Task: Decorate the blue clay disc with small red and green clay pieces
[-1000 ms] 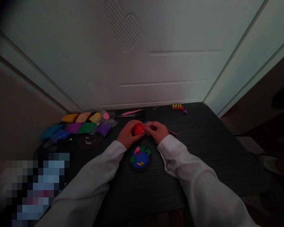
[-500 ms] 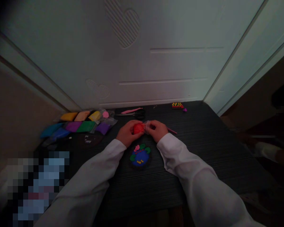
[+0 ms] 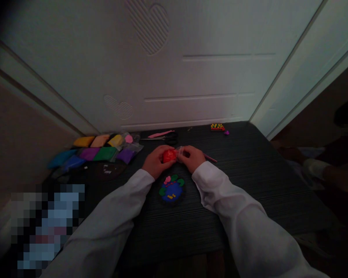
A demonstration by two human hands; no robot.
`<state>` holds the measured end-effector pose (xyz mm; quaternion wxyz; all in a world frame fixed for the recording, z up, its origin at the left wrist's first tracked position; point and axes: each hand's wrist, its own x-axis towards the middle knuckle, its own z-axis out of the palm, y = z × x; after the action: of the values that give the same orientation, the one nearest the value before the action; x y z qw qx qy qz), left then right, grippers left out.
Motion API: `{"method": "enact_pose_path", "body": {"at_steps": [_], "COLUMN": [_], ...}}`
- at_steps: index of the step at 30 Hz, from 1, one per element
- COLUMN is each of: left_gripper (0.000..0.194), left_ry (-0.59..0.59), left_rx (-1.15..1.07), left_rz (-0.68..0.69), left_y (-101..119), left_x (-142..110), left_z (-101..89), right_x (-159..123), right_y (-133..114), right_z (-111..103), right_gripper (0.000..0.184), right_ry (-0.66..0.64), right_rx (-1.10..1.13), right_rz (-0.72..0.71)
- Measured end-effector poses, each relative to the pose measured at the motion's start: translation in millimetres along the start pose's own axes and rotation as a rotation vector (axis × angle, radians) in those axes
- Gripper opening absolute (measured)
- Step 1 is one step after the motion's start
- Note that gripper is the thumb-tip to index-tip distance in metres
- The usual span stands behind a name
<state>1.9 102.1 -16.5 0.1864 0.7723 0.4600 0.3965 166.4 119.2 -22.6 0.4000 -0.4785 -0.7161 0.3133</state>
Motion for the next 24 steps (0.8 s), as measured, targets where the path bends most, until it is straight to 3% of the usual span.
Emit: {"method": "enact_pose_path", "body": {"at_steps": [24], "left_gripper": [0.035], "left_ry": [-0.013], "left_rx": [0.003], "left_rz": [-0.024], "left_y": [4.0], "left_x": [-0.4], "left_z": [-3.4], "right_x": [-1.3], "right_y": [-0.8], "right_z": [1.5], "right_gripper": [0.015], "right_ry": [-0.01], "right_rx": [0.047], "right_rz": [0.015]}}
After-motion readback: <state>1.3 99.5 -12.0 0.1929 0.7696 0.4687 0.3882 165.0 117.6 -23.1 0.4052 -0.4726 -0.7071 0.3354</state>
